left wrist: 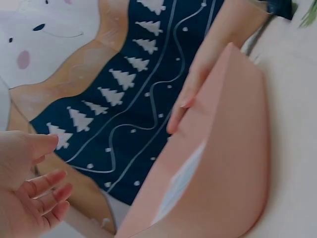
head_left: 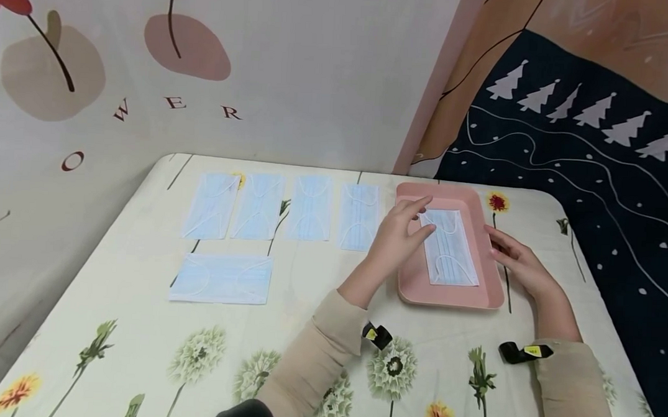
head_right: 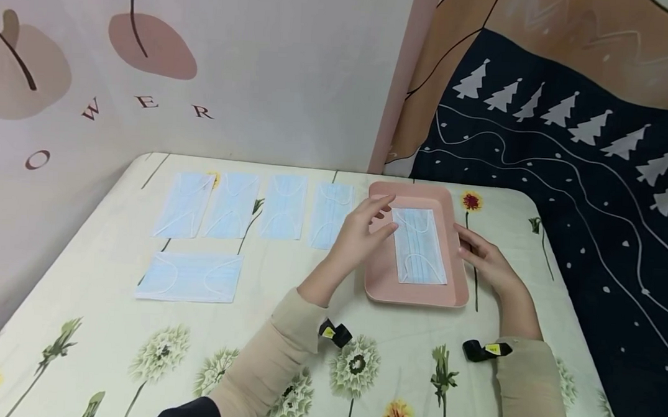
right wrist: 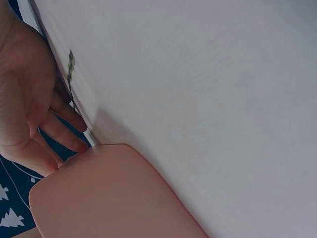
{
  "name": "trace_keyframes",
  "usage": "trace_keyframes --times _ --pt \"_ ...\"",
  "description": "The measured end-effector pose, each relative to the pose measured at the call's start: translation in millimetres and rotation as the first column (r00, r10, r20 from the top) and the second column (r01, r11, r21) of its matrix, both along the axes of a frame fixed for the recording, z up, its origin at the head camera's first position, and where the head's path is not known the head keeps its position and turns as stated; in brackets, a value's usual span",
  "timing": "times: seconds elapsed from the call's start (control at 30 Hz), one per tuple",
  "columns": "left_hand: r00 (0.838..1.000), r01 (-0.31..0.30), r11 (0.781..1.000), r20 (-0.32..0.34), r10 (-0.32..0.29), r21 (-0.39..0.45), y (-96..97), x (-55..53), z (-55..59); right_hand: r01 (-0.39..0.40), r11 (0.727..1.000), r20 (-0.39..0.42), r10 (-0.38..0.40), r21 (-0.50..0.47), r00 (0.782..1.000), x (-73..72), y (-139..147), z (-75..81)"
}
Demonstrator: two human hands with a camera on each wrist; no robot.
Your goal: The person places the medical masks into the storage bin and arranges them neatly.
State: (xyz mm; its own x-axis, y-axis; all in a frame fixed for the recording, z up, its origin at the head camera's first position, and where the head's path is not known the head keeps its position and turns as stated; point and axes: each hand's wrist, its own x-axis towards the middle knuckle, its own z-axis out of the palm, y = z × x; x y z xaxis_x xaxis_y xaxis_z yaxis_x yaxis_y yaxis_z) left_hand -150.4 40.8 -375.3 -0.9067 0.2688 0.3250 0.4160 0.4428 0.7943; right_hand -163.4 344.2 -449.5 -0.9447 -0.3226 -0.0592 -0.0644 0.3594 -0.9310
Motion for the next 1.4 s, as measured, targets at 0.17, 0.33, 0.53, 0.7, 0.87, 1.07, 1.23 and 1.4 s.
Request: trace_keyframes --times 0.17,0.33,0.53,0.7,0.87,1.07,1.23,1.4 --pt "1.0 -0.007 1.0 0.004 0.007 0.015 -17.8 0.3 4.0 0.003 1.0 -0.001 -0.003 0.015 1.0 0.2 -1 -0.1" --pt "0.999 -0.027 0.999 0.032 0.027 0.018 -35.8 -1.8 3.8 0.01 0.999 0.001 -0.01 0.037 1.0 0.4 -1 -0.2" --pt "0.998 -0.051 0.998 0.03 0.05 0.037 -55.9 -8.4 -2.7 0.011 0.999 -0.002 -0.011 0.038 1.0 -0.2 -2 -0.2" --pt "0.995 -0.088 0.996 0.047 0.086 0.034 -71.3 -14.6 -10.8 0.006 1.0 -0.016 -0.005 0.019 1.0 -1.2 -1 -1.3" --pt "0.991 -0.116 0.993 0.068 0.114 0.027 -83.7 -21.3 -21.6 0.0 1.0 -0.021 0.0 0.001 1.0 -1.8 -1 -2.2" --pt "0.984 -0.137 0.99 0.117 0.132 0.031 -95.2 -27.4 -32.8 0.001 1.0 -0.02 -0.001 0.006 1.0 -2.6 -1 -2.4" --pt "0.972 -0.155 0.988 0.181 0.152 0.004 -100.8 -32.2 -40.1 0.001 1.0 -0.022 -0.001 0.009 1.0 -2.8 1 -3.0" --pt "0.962 -0.173 0.985 0.209 0.175 -0.028 -104.8 -38.7 -45.5 0.012 1.0 -0.009 -0.012 0.013 1.0 -1.7 2 -2.6"
